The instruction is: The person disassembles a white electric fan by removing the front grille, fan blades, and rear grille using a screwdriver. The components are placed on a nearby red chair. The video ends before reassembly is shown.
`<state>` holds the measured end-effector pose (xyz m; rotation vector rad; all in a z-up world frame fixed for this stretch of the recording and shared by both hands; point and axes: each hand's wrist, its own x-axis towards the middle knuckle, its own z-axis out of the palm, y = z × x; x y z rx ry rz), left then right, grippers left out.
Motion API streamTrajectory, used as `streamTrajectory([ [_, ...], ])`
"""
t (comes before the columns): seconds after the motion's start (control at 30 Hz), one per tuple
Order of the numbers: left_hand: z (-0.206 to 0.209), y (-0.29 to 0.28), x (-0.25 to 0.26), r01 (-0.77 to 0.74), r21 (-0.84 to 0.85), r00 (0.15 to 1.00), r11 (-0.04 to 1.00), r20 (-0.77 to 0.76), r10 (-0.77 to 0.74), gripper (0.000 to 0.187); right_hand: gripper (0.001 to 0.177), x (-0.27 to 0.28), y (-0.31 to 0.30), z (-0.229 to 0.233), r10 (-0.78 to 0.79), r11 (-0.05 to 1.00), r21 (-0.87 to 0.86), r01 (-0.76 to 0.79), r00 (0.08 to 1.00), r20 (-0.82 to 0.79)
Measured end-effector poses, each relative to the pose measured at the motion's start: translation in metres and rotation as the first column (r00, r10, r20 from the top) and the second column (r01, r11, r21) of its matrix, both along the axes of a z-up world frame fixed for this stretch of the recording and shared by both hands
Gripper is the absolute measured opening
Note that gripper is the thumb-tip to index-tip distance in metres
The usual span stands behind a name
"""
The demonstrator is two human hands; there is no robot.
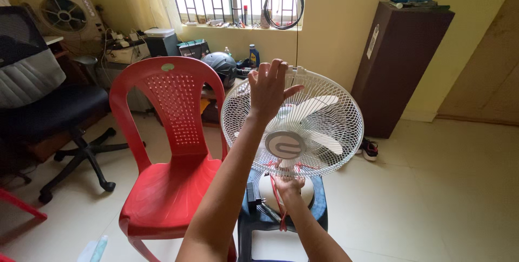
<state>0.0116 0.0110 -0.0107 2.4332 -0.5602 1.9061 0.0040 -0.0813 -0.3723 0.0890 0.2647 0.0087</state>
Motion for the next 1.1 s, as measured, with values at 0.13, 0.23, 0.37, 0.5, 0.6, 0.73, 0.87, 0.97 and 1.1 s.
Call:
streamTrajectory([
  [0.13, -0.001, -0.002, -0.008, -0.006, -0.002, 1.000, 1.000, 0.011, 0.006, 0.075, 0.088, 0.001, -0.004, -0.001, -0.004, 1.000, 0.009, 0.004, 1.000, 0.001],
  [0.23, -0.002, -0.003, -0.018, 0.011, -0.022, 1.000, 1.000, 0.008, -0.011, 0.074, 0.086, 0.003, -0.003, -0.001, -0.010, 1.000, 0.023, 0.010, 1.000, -0.007],
  [0.37, -0.003, -0.008, -0.034, 0.015, -0.083, 1.000, 0.996, 0.025, -0.013, 0.068, 0.089, -0.006, -0.006, -0.006, 0.014, 0.999, -0.046, -0.013, 1.000, 0.019],
  [0.5, 0.003, -0.010, -0.062, 0.012, -0.111, 1.000, 0.994, 0.017, -0.010, 0.064, 0.090, -0.019, -0.008, 0.001, 0.042, 0.995, -0.088, -0.038, 0.998, 0.046],
  [0.6, 0.004, -0.015, -0.093, 0.125, -0.139, 0.990, 0.982, -0.046, -0.133, 0.061, 0.092, -0.036, -0.012, 0.016, 0.066, 0.990, -0.133, -0.055, 0.994, 0.082],
  [0.73, -0.010, 0.004, -0.141, 0.242, -0.307, 0.957, 0.920, -0.080, -0.278, 0.040, 0.094, -0.070, -0.029, 0.041, 0.167, 0.962, -0.240, -0.129, 0.976, 0.143],
  [0.87, -0.035, 0.078, -0.164, 0.246, -0.488, 0.882, 0.837, -0.245, -0.402, 0.022, 0.094, -0.110, -0.044, 0.053, 0.469, 0.877, -0.229, -0.423, 0.857, 0.215],
  [0.97, -0.063, 0.158, -0.175, 0.250, -0.581, 0.813, 0.775, -0.309, -0.494, 0.031, 0.090, -0.134, -0.048, 0.057, 0.638, 0.770, -0.250, -0.588, 0.690, 0.342],
  [1.1, -0.136, 0.244, -0.193, 0.510, -0.761, 0.648, 0.401, 0.033, -0.761, 0.026, 0.104, -0.159, -0.043, 0.061, 0.683, 0.727, -0.275, -0.630, 0.617, 0.391],
])
